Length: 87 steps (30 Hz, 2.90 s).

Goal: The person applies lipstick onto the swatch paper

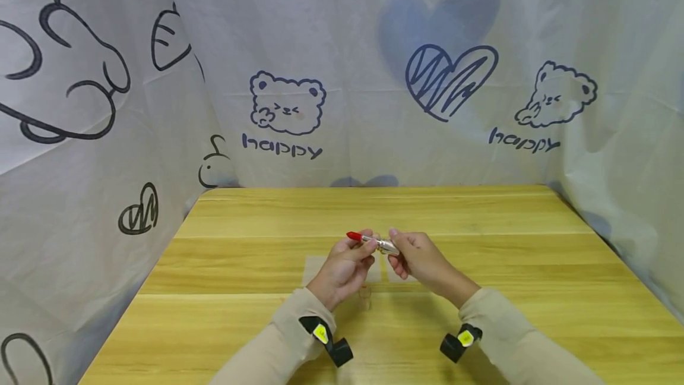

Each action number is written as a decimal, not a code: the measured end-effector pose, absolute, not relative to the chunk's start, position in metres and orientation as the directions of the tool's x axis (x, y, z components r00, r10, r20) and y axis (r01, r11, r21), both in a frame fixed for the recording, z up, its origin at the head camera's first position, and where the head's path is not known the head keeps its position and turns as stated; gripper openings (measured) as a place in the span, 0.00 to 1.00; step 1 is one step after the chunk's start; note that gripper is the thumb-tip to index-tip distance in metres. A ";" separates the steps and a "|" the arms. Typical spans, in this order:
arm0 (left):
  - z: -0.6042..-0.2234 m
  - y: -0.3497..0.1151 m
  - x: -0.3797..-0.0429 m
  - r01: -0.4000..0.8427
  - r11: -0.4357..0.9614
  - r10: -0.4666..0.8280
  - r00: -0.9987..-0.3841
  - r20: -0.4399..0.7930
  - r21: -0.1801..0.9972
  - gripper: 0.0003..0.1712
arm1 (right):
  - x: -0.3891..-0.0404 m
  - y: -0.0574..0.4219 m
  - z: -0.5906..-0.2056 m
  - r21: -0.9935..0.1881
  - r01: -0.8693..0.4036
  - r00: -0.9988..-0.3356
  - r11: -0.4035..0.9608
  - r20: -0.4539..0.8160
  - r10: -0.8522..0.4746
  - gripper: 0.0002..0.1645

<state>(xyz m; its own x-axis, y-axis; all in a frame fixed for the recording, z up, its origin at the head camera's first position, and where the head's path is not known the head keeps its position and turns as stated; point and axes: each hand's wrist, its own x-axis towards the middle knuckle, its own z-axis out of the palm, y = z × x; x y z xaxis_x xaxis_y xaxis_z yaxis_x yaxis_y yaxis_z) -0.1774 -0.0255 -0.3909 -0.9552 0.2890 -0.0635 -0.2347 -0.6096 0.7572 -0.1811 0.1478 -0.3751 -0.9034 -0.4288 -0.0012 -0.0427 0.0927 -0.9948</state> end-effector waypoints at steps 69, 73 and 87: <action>-0.417 -0.128 -0.208 0.039 0.541 0.160 -0.986 -0.057 0.840 0.18 | -0.230 0.143 -0.397 -0.932 -0.093 -0.949 0.350 -0.023 -0.313 0.11; -0.419 -0.134 -0.212 0.085 0.633 0.191 -0.980 -0.048 0.770 0.21 | -0.232 0.139 -0.399 -0.861 -0.193 -0.948 0.471 0.040 -0.317 0.10; -0.424 -0.142 -0.216 0.183 0.802 0.275 -0.958 -0.080 0.568 0.22 | -0.236 0.124 -0.406 -0.703 -0.366 -0.913 0.610 0.145 -0.380 0.09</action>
<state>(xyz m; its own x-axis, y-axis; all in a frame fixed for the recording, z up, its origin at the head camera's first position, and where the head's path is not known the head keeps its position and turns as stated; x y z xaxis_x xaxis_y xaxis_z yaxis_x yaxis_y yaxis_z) -0.2165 -0.1425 -0.4243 -0.9580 0.2753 -0.0803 0.1829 0.8023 0.5682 -0.2360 0.1244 -0.4060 -0.9134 -0.3804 0.1451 -0.3656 0.6097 -0.7032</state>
